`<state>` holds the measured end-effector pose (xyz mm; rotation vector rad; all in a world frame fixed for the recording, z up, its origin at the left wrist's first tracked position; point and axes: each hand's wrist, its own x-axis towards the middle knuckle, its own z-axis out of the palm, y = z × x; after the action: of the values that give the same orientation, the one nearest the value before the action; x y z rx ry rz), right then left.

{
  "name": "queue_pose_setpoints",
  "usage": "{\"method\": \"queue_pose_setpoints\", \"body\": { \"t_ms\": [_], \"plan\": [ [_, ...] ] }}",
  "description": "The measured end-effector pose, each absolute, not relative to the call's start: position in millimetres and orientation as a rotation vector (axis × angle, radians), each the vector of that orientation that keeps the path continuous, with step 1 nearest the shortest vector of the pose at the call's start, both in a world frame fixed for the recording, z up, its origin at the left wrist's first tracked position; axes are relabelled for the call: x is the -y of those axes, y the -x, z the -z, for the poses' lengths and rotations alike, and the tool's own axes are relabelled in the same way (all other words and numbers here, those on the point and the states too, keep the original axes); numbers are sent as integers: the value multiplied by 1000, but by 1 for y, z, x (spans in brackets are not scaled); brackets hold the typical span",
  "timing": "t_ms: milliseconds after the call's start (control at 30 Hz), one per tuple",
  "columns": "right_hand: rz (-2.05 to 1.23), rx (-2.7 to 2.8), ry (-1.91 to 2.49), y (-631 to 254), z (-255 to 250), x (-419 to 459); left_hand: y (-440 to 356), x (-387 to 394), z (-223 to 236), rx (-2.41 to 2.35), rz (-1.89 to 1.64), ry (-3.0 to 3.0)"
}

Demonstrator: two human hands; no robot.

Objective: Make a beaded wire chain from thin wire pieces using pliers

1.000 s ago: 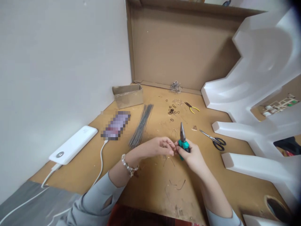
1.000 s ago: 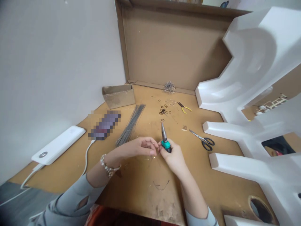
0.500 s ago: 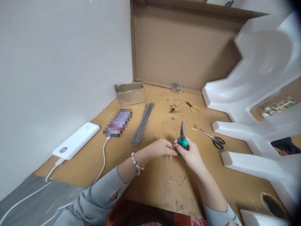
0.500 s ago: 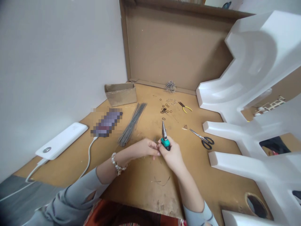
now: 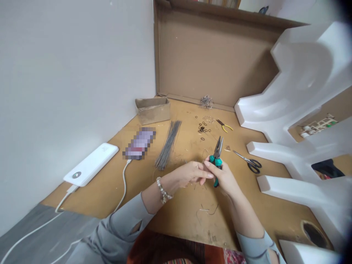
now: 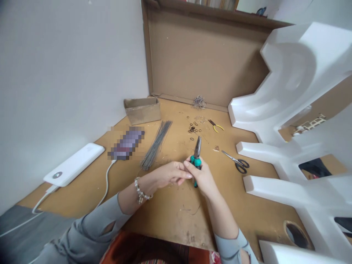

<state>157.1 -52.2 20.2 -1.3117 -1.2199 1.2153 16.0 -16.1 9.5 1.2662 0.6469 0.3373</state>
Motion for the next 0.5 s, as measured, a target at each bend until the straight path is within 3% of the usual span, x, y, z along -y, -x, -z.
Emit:
{"method": "queue_pose_setpoints", "body": {
  "t_ms": [267, 500],
  "plan": [
    [-1225, 1291, 1385, -156, -20, 53, -14, 14, -12, -562, -430, -1203],
    [-415, 1789, 1802, -185, -46, 90, 4, 2, -20, -622, -624, -1190]
  ]
}}
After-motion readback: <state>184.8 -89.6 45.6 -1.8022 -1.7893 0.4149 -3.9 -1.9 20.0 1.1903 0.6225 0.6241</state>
